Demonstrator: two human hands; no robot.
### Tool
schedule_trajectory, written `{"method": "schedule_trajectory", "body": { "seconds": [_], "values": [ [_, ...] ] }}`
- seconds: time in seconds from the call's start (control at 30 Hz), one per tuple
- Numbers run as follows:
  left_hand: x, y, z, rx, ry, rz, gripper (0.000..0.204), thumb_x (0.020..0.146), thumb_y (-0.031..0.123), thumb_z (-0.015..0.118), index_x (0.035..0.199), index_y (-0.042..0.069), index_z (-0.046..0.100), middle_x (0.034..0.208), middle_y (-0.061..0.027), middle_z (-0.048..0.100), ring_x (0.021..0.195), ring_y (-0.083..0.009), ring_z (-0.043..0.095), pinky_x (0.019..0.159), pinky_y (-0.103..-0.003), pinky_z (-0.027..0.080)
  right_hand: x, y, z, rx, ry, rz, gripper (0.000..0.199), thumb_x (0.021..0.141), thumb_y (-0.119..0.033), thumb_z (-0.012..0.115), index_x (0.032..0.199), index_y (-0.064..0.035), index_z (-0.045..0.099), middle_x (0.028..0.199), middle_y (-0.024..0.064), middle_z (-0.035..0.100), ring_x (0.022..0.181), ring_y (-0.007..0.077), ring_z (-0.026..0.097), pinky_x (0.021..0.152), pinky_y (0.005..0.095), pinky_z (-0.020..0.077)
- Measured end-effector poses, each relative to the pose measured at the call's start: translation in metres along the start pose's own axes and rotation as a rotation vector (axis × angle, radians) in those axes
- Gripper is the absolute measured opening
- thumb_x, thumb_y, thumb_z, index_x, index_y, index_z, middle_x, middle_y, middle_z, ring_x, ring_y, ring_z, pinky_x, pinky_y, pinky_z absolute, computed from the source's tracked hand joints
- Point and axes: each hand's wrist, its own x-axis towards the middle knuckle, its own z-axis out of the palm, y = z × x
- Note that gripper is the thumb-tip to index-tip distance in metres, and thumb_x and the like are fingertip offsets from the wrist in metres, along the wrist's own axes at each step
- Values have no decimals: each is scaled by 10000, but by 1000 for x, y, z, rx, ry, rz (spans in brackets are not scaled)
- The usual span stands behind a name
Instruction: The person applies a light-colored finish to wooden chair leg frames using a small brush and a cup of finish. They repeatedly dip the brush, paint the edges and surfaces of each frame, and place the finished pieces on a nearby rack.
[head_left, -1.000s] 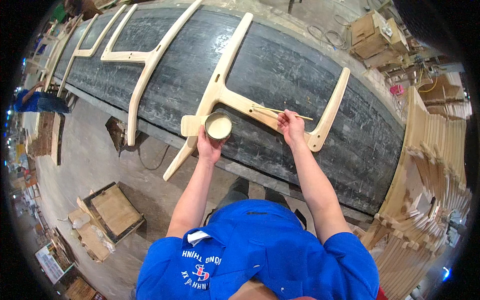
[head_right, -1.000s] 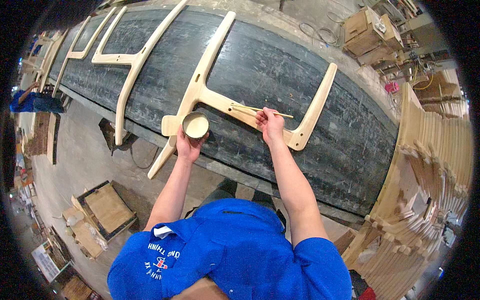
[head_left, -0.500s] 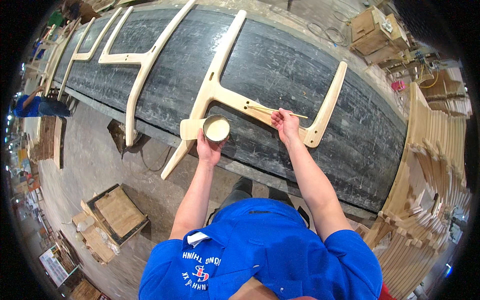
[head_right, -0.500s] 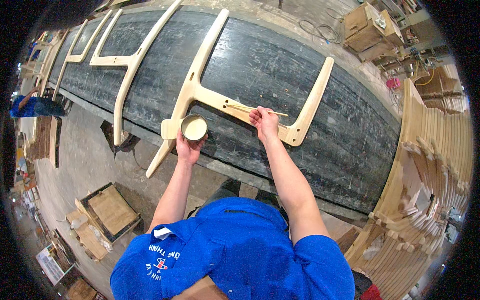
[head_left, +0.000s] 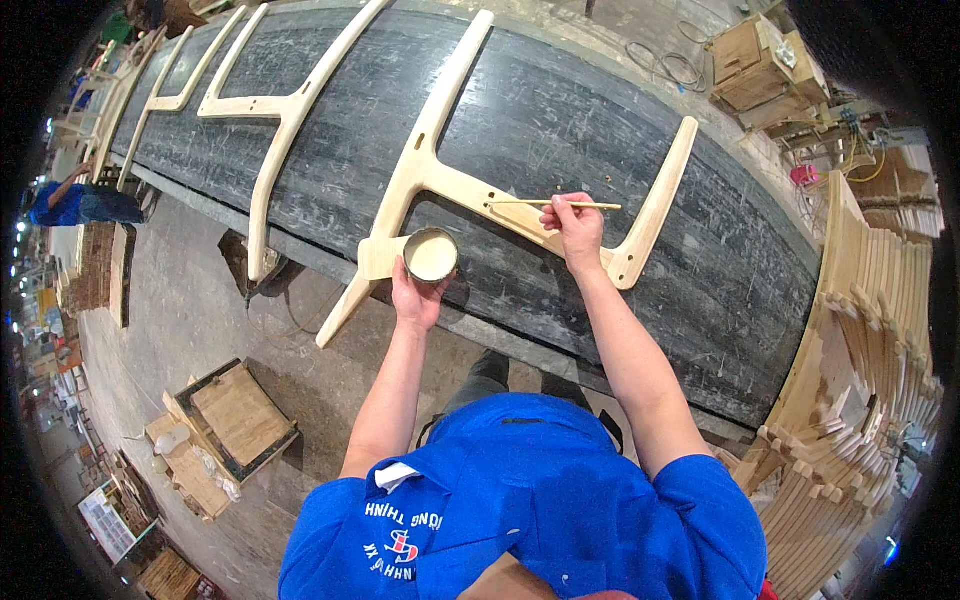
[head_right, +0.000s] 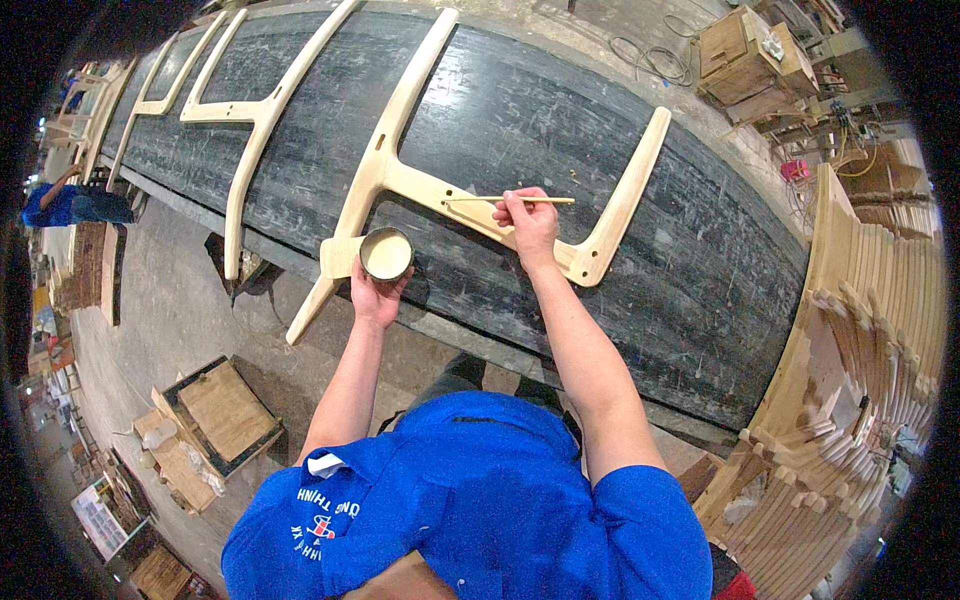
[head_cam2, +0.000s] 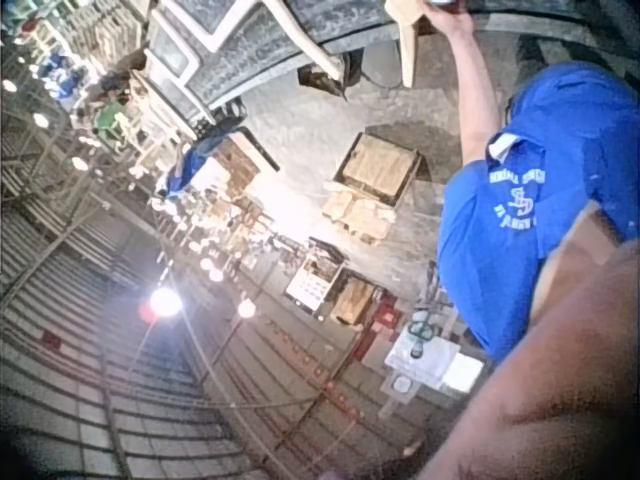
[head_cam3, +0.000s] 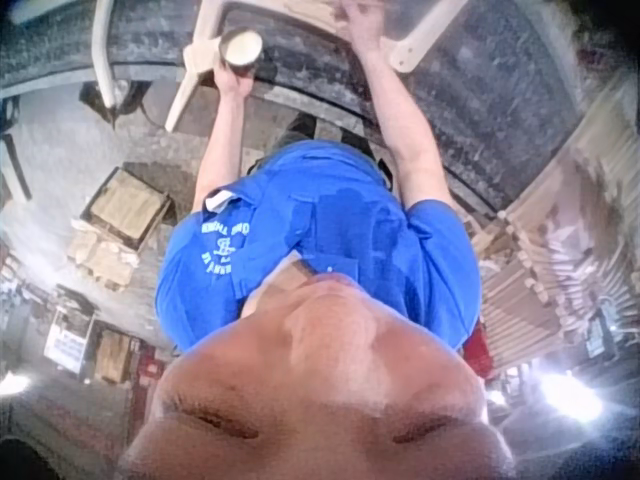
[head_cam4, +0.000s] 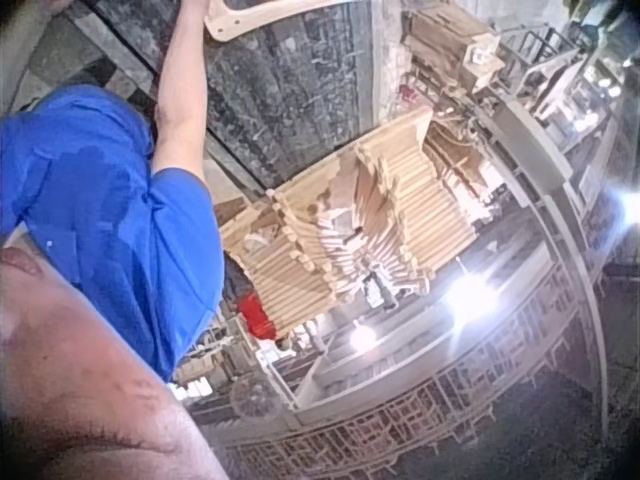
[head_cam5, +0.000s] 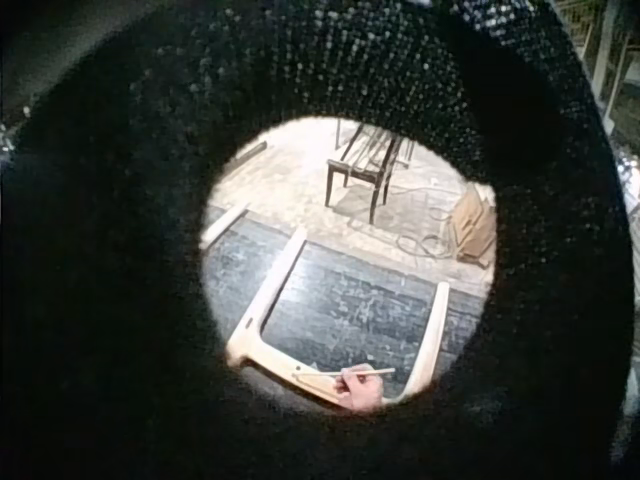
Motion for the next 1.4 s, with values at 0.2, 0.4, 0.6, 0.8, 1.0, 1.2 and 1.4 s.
{"method": "schedule_trajectory", "body": {
  "seconds": [0.2, 0.4, 0.6, 0.8, 1.0, 1.2, 1.4],
  "values": [
    [-1, -7, 3, 15, 3, 2, 503, 945, 462, 272, 1246, 104, 456, 1175, -81, 565, 1021, -254, 572, 811, -447, 508, 1, -15, 1, -341, -245, -227, 70, 807, -53, 587, 862, -13, 568, 730, 34, 611, 696, 97, 608, 607, 221, 473],
    [15, -18, 26, 116, 30, 21, 476, 953, 444, 265, 1239, 120, 464, 1178, -59, 560, 1048, -224, 557, 807, -431, 501, -4, -9, -10, 183, 73, 117, 109, 869, -123, 571, 830, -29, 533, 731, 89, 616, 619, 136, 610, 543, 240, 492],
    [22, -48, 56, 226, -29, 37, 436, 967, 408, 269, 1199, 108, 483, 1143, -38, 573, 991, -180, 580, 764, -379, 501, -39, -65, -19, -192, -176, -127, 137, 899, -146, 544, 832, -31, 512, 738, 81, 614, 645, 123, 602, 583, 237, 487],
    [8, -100, 118, 200, -175, -34, 418, 952, 421, 320, 1171, 117, 505, 1067, -22, 600, 939, -153, 598, 682, -322, 504, -41, -86, -70, -250, -113, -19, 186, 896, -194, 554, 822, -25, 532, 705, 83, 619, 602, 136, 609, 536, 237, 494],
    [-7, -127, 141, 151, -218, -153, 445, 955, 433, 282, 1187, 123, 501, 1104, -30, 595, 974, -173, 587, 768, -360, 482, -66, -107, -132, 263, 4, 107, 103, 890, -138, 551, 880, -36, 542, 770, 94, 611, 676, 165, 618, 622, 279, 513],
    [-15, -152, 146, 117, -274, -220, 509, 953, 448, 251, 1261, 92, 445, 1198, -93, 551, 1089, -238, 544, 892, -417, 460, -86, -107, -160, 277, -35, 4, 90, 858, -54, 546, 935, -6, 552, 814, 80, 618, 729, 160, 613, 688, 289, 508],
    [-21, -186, 161, 59, -280, -233, 523, 953, 454, 239, 1268, 86, 435, 1205, -99, 546, 1080, -250, 550, 884, -425, 467, -89, -80, -178, 410, 259, 300, 158, 878, -230, 585, 822, -108, 502, 724, 57, 614, 598, 136, 587, 519, 284, 497]
  ]
}}
